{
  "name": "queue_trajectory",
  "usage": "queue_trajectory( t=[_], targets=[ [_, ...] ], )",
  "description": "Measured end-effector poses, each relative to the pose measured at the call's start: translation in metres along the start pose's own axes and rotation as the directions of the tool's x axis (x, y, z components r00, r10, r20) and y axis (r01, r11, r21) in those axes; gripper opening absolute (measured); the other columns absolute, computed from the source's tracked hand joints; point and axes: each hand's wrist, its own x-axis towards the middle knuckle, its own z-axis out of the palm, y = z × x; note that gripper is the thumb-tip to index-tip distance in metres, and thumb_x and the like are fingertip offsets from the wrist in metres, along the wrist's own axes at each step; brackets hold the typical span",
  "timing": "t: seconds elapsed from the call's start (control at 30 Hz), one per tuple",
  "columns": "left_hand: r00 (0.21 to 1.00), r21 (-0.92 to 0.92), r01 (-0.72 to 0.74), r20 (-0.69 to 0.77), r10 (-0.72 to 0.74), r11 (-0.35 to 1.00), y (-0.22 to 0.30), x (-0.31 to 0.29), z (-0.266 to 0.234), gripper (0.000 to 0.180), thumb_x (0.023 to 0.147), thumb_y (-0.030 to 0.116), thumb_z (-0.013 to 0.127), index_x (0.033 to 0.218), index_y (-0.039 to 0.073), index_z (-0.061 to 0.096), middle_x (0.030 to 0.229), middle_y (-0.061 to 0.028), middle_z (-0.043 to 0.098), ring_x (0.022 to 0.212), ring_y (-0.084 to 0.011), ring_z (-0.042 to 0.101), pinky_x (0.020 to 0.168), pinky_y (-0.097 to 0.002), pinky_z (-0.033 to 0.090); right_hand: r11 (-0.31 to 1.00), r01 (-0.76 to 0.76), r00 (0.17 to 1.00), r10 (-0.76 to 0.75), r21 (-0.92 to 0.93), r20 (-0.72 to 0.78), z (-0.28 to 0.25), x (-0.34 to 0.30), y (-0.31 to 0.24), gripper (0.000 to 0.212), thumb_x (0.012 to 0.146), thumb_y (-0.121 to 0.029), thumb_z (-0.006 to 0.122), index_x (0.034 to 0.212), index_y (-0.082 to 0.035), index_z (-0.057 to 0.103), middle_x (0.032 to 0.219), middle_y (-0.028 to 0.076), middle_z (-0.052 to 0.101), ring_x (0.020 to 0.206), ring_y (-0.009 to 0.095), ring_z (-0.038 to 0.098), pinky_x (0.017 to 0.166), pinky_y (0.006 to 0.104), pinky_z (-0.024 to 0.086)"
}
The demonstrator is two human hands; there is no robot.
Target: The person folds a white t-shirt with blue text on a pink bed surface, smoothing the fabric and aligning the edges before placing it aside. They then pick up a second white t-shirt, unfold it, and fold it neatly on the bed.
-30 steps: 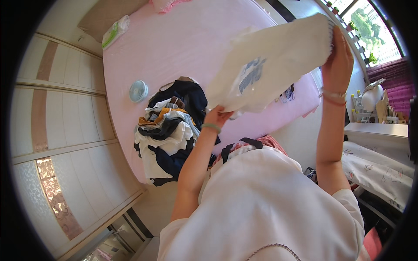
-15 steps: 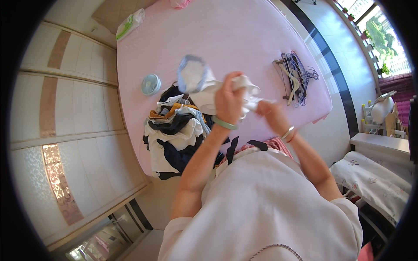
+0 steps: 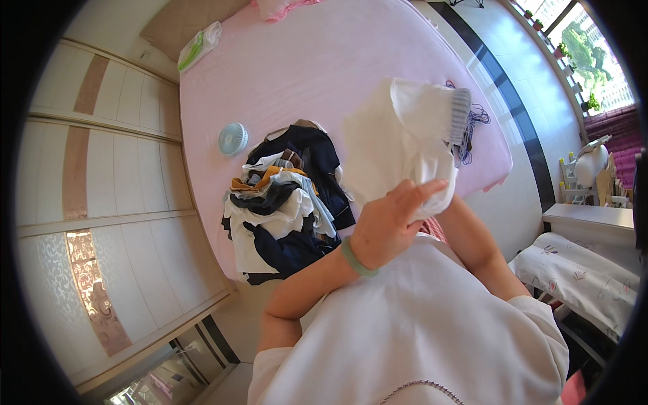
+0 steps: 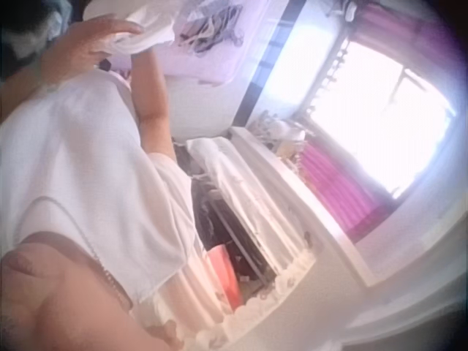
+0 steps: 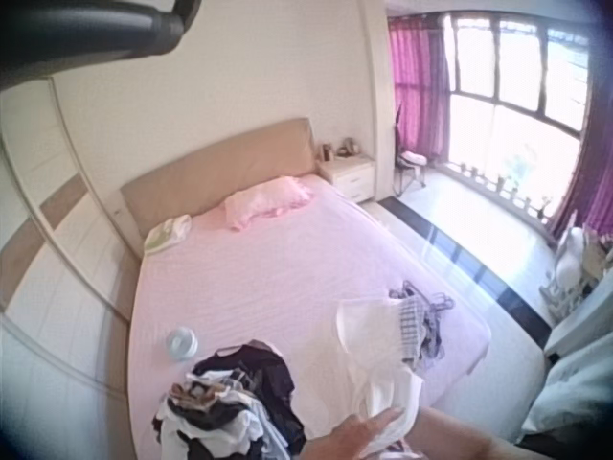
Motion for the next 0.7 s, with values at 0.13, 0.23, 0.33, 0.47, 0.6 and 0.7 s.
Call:
queue_trajectory(
  t=[0.13,0.23,0.33,0.47,0.6,0.7],
  targets=[
    [0.973,0.407,0.085,-0.231,0.013,0.910,-0.024,0.007,-0.017,0.071,0.071,-0.001,0.071,0.135,0.021,0.050,0.110,-0.0096,0.057,0.092,-0.0311,0.060,0.070,-0.0343,0.054,1.000,0.023,0.999,-0.023,-0.003,-0.045,-0.004,0.006,-0.002,0.046,0.090,-0.020,0.062,0.131,-0.009,0.045,0.128,0.010,0.051,0.118,0.022,0.050,0.099,0.0373,0.043],
    [0.919,0.361,0.105,-0.391,0.048,0.927,-0.073,0.019,-0.021,0.078,0.074,0.010,0.072,0.142,0.027,0.039,0.130,-0.0097,0.051,0.087,-0.0288,0.065,0.066,-0.0357,0.055,0.999,0.031,0.998,-0.032,-0.020,-0.046,0.001,0.004,-0.002,0.045,0.090,-0.020,0.062,0.131,-0.009,0.046,0.128,0.009,0.052,0.118,0.022,0.050,0.099,0.0369,0.044],
    [0.952,0.279,0.111,-0.306,-0.022,0.954,-0.103,0.021,-0.005,0.075,0.076,0.012,0.071,0.143,0.023,0.037,0.117,-0.0124,0.060,0.085,-0.0315,0.066,0.068,-0.0384,0.054,0.999,0.033,0.998,-0.034,-0.028,-0.058,-0.002,-0.002,-0.006,0.044,0.090,-0.019,0.062,0.131,-0.009,0.047,0.127,0.009,0.053,0.118,0.021,0.050,0.098,0.0365,0.044],
    [0.963,-0.039,0.206,-0.170,-0.209,0.978,-0.103,0.013,0.023,0.053,0.078,0.013,0.069,0.127,0.012,0.047,0.081,-0.0164,0.066,0.077,-0.0357,0.065,0.065,-0.0390,0.050,0.996,0.031,0.993,-0.040,-0.078,-0.111,-0.017,-0.011,-0.013,0.043,0.090,-0.018,0.062,0.130,-0.009,0.048,0.127,0.008,0.053,0.118,0.020,0.050,0.098,0.0360,0.045],
    [0.969,0.014,0.224,0.106,-0.225,0.974,-0.052,0.003,0.027,0.038,0.074,0.012,0.069,0.108,0.003,0.055,0.079,-0.0179,0.065,0.071,-0.0337,0.064,0.063,-0.0362,0.050,0.978,0.040,0.987,-0.070,-0.205,-0.142,-0.026,-0.020,-0.007,0.042,0.090,-0.018,0.062,0.130,-0.009,0.050,0.127,0.007,0.054,0.118,0.020,0.051,0.097,0.0355,0.045],
    [0.984,0.116,-0.083,0.167,0.062,0.990,-0.025,0.007,0.021,0.036,0.068,0.015,0.070,0.099,0.003,0.058,0.077,-0.0161,0.062,0.073,-0.0353,0.061,0.065,-0.0391,0.049,0.914,0.104,0.984,-0.151,-0.391,-0.093,-0.009,-0.028,0.022,0.041,0.090,-0.017,0.062,0.129,-0.009,0.051,0.126,0.007,0.055,0.118,0.019,0.051,0.097,0.0351,0.045]
  ],
)
